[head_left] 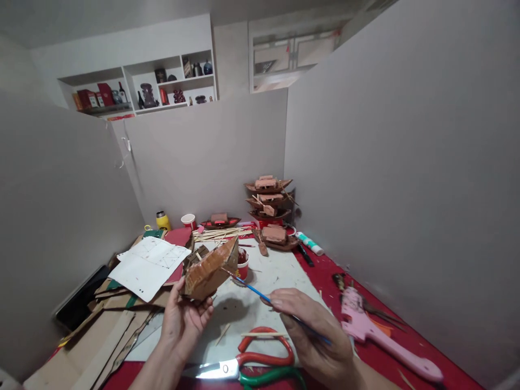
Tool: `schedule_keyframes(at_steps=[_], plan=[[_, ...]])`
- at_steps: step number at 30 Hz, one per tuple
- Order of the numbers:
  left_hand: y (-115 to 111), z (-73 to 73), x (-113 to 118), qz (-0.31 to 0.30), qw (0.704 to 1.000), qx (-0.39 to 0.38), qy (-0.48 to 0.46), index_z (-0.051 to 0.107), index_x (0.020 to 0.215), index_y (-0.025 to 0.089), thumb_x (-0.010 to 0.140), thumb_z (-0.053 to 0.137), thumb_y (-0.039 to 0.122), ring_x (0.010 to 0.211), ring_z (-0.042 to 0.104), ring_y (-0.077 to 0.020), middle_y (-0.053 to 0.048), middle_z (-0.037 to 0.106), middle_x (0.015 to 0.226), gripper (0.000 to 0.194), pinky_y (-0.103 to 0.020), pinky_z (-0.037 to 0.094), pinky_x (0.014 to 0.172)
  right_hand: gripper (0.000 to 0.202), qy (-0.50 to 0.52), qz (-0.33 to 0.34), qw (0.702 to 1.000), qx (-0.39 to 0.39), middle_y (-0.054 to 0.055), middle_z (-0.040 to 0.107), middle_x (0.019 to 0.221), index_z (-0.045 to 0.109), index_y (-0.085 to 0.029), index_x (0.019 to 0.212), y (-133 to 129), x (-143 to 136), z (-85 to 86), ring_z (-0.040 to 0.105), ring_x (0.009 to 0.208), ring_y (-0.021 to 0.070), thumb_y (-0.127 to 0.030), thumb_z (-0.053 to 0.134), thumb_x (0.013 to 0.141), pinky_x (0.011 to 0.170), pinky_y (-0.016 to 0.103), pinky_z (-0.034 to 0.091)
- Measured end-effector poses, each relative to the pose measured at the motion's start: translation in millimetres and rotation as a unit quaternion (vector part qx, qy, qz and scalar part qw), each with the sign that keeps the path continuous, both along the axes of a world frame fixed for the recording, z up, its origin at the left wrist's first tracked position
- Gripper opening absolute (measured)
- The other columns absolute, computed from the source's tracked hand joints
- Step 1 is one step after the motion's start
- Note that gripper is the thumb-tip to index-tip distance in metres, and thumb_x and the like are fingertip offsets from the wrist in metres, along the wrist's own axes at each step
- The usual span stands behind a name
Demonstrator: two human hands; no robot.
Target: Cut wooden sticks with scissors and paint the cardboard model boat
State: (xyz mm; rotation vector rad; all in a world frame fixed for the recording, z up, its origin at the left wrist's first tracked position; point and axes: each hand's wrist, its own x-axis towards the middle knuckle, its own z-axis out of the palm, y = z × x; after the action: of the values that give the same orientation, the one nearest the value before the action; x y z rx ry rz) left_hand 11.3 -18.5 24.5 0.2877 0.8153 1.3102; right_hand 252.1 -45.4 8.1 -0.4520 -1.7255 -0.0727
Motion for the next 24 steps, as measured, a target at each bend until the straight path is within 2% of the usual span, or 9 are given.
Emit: schedule_keyframes(at_steps=[4,8,16,24], plan=[[-0.4,-0.1,0.6,-0.002,1.0,0.011,0.003,0.054,0.112,0.009,0.088,0.052,0.038,0.055,0.067,-0.019,-0.012,0.069,0.074,0.037,-0.03,0.057,0.052,0.039,0.034,-0.016,0.999,-0.032,0.008,0.07,0.102,0.061,-0.022,0.119,4.2,1.3,-1.5,0.067,0.097,0.0223,-0.004,0.054,0.086,0.081,0.038,0.059],[-0.2,-0.1,1.5,0.008,1.0,0.017,0.011,0.054,0.111,0.01,0.089,0.05,0.036,0.055,0.067,-0.0189,-0.012,0.069,0.075,0.035,-0.03,0.057,0.051,0.039,0.058,-0.001,0.997,-0.059,0.008,0.068,0.103,0.06,-0.021,0.119,5.6,2.3,-3.6,0.066,0.097,0.0214,-0.003,0.052,0.086,0.078,0.036,0.06],[-0.9,-0.7,2.1,0.02,0.999,0.021,0.017,0.055,0.111,0.01,0.088,0.053,0.035,0.055,0.067,-0.0184,-0.012,0.07,0.076,0.034,-0.029,0.056,0.051,0.038,0.018,-0.007,0.999,-0.027,0.007,0.07,0.099,0.059,-0.019,0.118,1.7,-4.9,5.4,0.066,0.095,0.0192,-0.001,0.053,0.085,0.083,0.033,0.057],[-4.1,4.3,3.9,0.015,1.0,0.021,0.015,0.057,0.104,0.009,0.09,0.05,0.035,0.054,0.067,-0.0186,-0.015,0.071,0.073,0.03,-0.029,0.056,0.051,0.04,0.013,-0.018,1.0,-0.016,0.008,0.07,0.103,0.059,-0.02,0.12,3.3,-5.0,-1.2,0.066,0.099,0.0198,-0.001,0.054,0.085,0.088,0.034,0.055]])
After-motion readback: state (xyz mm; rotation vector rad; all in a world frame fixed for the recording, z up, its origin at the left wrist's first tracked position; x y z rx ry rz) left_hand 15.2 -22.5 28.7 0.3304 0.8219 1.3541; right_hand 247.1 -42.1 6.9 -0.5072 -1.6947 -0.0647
